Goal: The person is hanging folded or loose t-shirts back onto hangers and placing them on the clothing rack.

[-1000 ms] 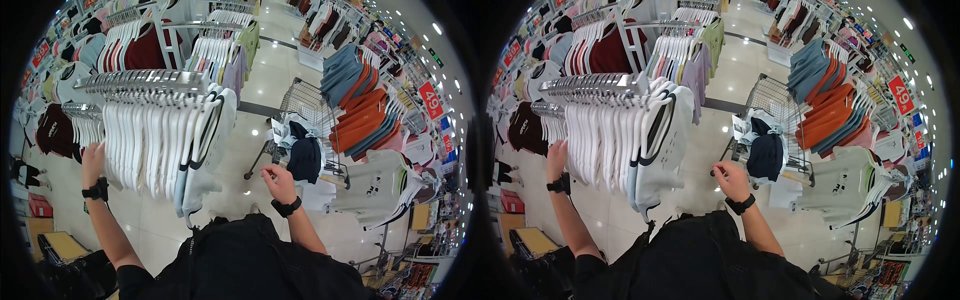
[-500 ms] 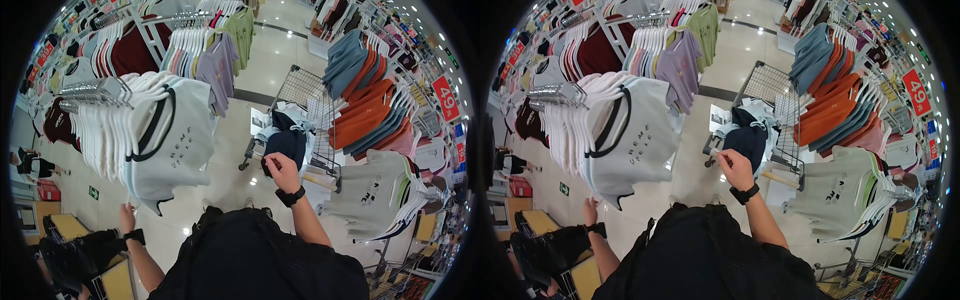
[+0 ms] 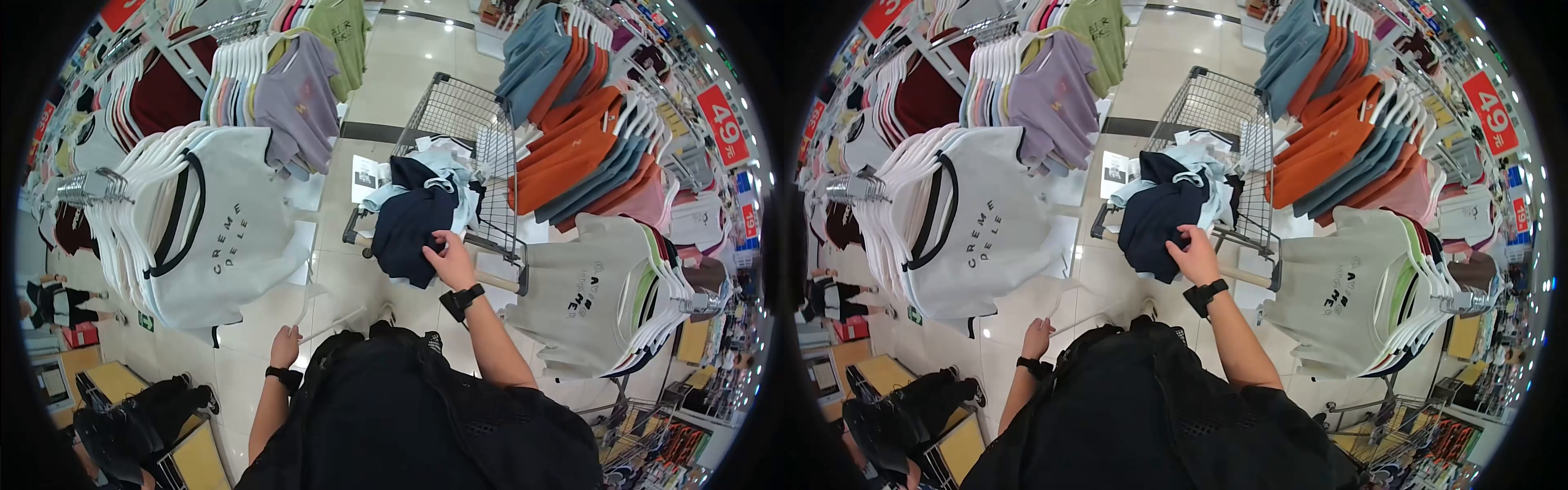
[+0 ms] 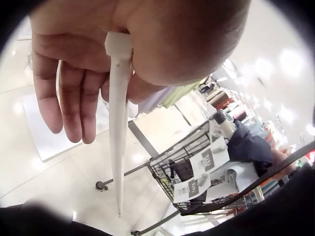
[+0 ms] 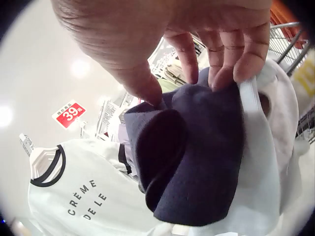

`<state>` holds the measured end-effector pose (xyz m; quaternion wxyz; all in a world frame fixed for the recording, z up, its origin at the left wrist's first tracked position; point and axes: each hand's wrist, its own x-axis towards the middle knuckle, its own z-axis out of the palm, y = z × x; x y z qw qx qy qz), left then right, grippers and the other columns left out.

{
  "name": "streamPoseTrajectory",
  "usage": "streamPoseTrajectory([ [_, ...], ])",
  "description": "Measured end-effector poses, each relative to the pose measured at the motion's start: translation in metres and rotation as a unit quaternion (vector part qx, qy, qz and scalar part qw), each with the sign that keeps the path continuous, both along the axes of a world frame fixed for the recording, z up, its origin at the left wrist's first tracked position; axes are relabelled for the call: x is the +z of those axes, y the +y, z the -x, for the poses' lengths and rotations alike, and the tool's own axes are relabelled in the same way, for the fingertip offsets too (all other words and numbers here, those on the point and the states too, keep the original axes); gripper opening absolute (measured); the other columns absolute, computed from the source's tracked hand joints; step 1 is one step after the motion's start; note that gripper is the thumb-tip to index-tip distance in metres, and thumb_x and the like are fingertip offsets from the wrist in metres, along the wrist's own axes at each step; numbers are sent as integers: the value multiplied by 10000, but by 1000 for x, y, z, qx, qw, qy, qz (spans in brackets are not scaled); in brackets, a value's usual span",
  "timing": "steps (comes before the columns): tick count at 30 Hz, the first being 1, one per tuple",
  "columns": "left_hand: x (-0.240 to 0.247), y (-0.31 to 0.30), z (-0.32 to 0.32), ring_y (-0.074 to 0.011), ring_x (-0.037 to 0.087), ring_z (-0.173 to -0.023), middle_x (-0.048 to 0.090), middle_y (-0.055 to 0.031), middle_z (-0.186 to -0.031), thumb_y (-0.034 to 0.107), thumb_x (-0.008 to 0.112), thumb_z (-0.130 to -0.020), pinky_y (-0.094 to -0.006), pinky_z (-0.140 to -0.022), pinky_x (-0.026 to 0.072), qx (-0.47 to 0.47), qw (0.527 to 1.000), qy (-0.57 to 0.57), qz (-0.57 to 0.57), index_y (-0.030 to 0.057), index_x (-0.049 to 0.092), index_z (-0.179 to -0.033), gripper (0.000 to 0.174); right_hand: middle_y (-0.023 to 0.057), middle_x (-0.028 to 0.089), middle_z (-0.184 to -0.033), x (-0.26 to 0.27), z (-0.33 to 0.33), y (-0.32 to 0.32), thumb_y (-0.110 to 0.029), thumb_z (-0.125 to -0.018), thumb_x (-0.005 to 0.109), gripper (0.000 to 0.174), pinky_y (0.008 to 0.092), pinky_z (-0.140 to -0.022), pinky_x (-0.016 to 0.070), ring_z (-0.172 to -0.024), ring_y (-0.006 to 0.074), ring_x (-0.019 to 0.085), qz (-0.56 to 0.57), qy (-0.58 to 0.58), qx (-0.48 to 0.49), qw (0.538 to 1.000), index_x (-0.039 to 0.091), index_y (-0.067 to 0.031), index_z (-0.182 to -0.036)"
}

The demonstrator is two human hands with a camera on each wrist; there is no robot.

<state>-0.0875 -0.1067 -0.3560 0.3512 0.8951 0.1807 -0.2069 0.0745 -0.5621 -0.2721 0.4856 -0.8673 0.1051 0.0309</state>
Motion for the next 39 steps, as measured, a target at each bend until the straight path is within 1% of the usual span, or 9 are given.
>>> streamPoseTrajectory([
  [4, 25, -35, -54, -431, 697, -928, 739, -215, -926, 365, 477, -1071, -497, -824, 519, -48, 999, -12, -19, -26, 593, -955, 424, 47, 621, -774, -20, -2, 4, -100, -866, 742, 354, 347, -709, 517, -718, 209, 627, -73, -19, -15, 997, 620, -62, -1196],
  [10, 24, -66, -110, -468, 679, -954, 725, -249, -953, 367, 488, -1062, -540, -830, 515, -59, 997, -30, -32, -28, 592, -1003, 412, -39, 449, -699, -3, 16, -9, 23, -837, 625, 164, 263, -581, 368, -635, 67, 442, -169, -5, 74, 983, 591, -50, -980],
  [15, 32, -84, -150, -518, 642, -955, 683, -307, -982, 376, 479, -1071, -583, -818, 494, -52, 994, -86, -48, -27, 575, -1052, 415, -23, 528, -707, 20, 40, -47, 13, -836, 639, 133, 268, -595, 409, -651, 81, 503, -144, 158, 185, 959, 590, -46, -944],
  [21, 68, -89, -227, -506, 619, -940, 670, -267, -970, 340, 483, -1078, -566, -777, 469, -67, 985, -157, 22, 7, 576, -1069, 346, 43, 626, -779, 19, 14, -73, -97, -882, 676, 176, 325, -635, 480, -664, 150, 587, 78, 45, -34, 995, 618, -38, -1037],
  [24, 79, -84, -263, -491, 622, -919, 664, -260, -943, 307, 514, -1070, -536, -762, 475, -82, 976, -185, 86, 9, 591, -1074, 308, 70, 671, -837, 14, -30, -70, -145, -906, 687, 233, 332, -675, 514, -707, 178, 641, 49, 0, -100, 994, 626, -39, -1104],
  [28, 89, -71, -299, -475, 623, -895, 658, -249, -915, 280, 539, -1060, -511, -749, 481, -107, 971, -182, 114, 7, 602, -1070, 280, 146, 708, -1111, -22, -105, -60, -281, -912, 752, 462, 364, -833, 541, -954, 245, 696, 97, 54, -151, 982, 625, 6, -1249],
  [32, 82, -46, -316, -441, 642, -879, 664, -224, -904, 280, 541, -1056, -495, -752, 490, -141, 964, -189, 124, 18, 616, -1069, 273, 190, 722, -1034, -45, -147, -37, -333, -892, 773, 461, 410, -851, 531, -955, 318, 695, 216, 82, -84, 969, 670, 4, -1189],
  [35, 79, -33, -322, -429, 649, -875, 667, -218, -899, 279, 542, -1056, -485, -754, 494, -145, 963, -172, 150, 26, 630, -1081, 268, 191, 700, -1104, 27, -159, 4, -234, -895, 759, 343, 404, -893, 525, -1016, 409, 657, 160, 96, 11, 982, 695, 8, -1130],
  [39, 69, -23, -330, -408, 655, -857, 671, -209, -889, 281, 549, -1057, -461, -754, 499, -115, 964, -170, 169, 32, 643, -1106, 271, 145, 695, -1042, 88, -142, 64, -142, -905, 752, 238, 382, -865, 525, -965, 325, 671, 30, -48, 153, 987, 697, -7, -1094],
])
